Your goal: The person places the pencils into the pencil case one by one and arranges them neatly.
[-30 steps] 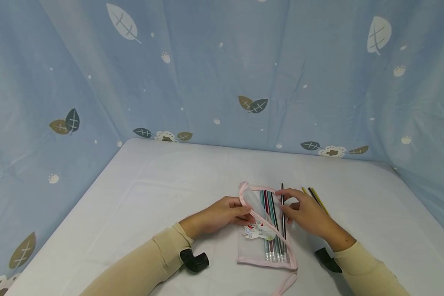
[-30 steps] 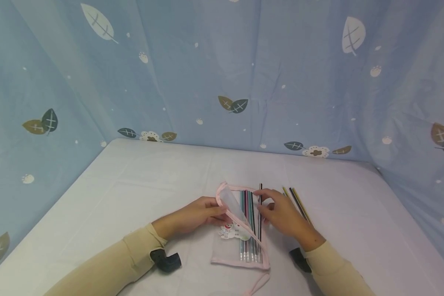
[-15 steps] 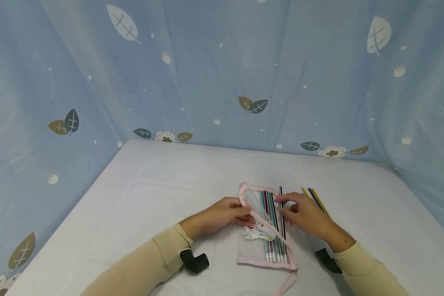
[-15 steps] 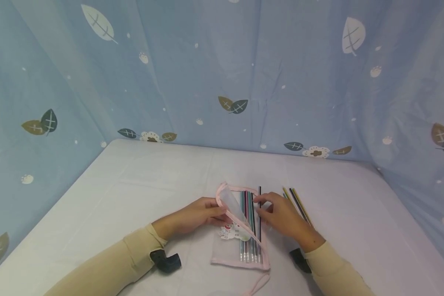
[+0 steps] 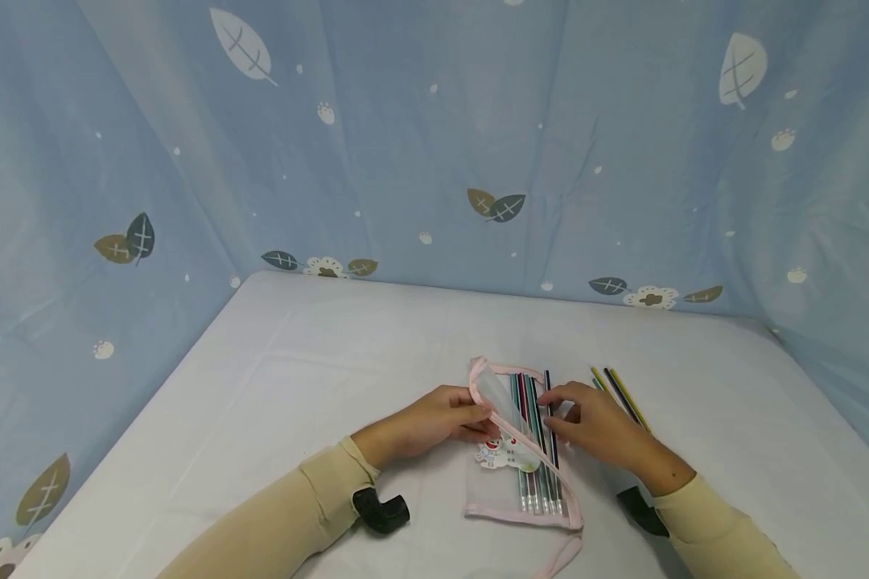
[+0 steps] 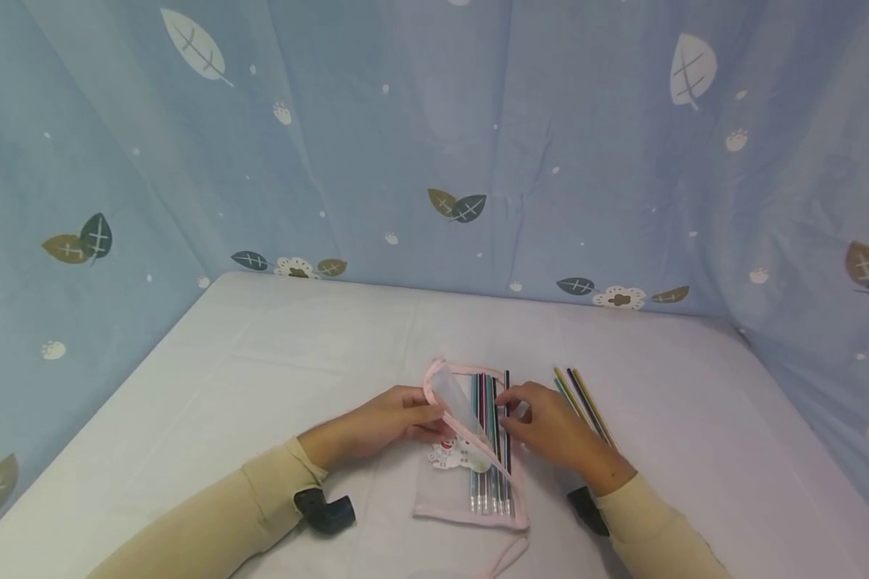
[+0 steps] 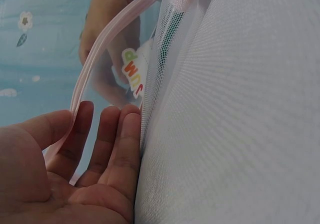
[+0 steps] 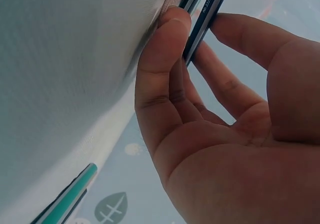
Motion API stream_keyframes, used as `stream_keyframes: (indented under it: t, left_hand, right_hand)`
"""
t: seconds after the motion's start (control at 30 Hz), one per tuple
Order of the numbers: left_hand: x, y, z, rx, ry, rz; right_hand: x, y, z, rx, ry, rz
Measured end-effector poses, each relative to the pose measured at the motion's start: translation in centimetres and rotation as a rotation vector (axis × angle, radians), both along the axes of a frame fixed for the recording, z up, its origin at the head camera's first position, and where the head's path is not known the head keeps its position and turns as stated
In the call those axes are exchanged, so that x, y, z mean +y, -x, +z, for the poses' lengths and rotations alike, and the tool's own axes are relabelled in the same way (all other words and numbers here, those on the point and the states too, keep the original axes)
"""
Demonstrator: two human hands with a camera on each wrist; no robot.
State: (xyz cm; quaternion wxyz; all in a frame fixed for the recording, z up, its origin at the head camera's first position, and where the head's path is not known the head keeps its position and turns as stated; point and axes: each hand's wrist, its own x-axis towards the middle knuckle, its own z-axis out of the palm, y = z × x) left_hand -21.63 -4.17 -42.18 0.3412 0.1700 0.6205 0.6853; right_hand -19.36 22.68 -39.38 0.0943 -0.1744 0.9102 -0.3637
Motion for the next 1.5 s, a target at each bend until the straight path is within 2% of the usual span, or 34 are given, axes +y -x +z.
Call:
stream_keyframes:
  t: [0.27,0.63,0.97,1.5]
  left_hand:
    - [-0.1,0.0,0.2,0.005,0.003,-0.006]
    - [0.0,0.0,0.5,0.007,0.001,0.002]
    - [0.0,-0.2,0.5,0.002,-0.001,0.007]
    - [0.1,-0.3,0.4,-0.004,-0.004,0.006]
  right_hand:
    - [-0.3,0.0,0.1,0.038,-0.081,-0.007]
    - [-0.6,-0.1,0.1,0.093,-0.101,0.045]
    - [-1.0,-0.4,0.3,0.071,-0.102,0.058]
    - [-1.0,-0.7,0.7,0.093,-0.113,0.073]
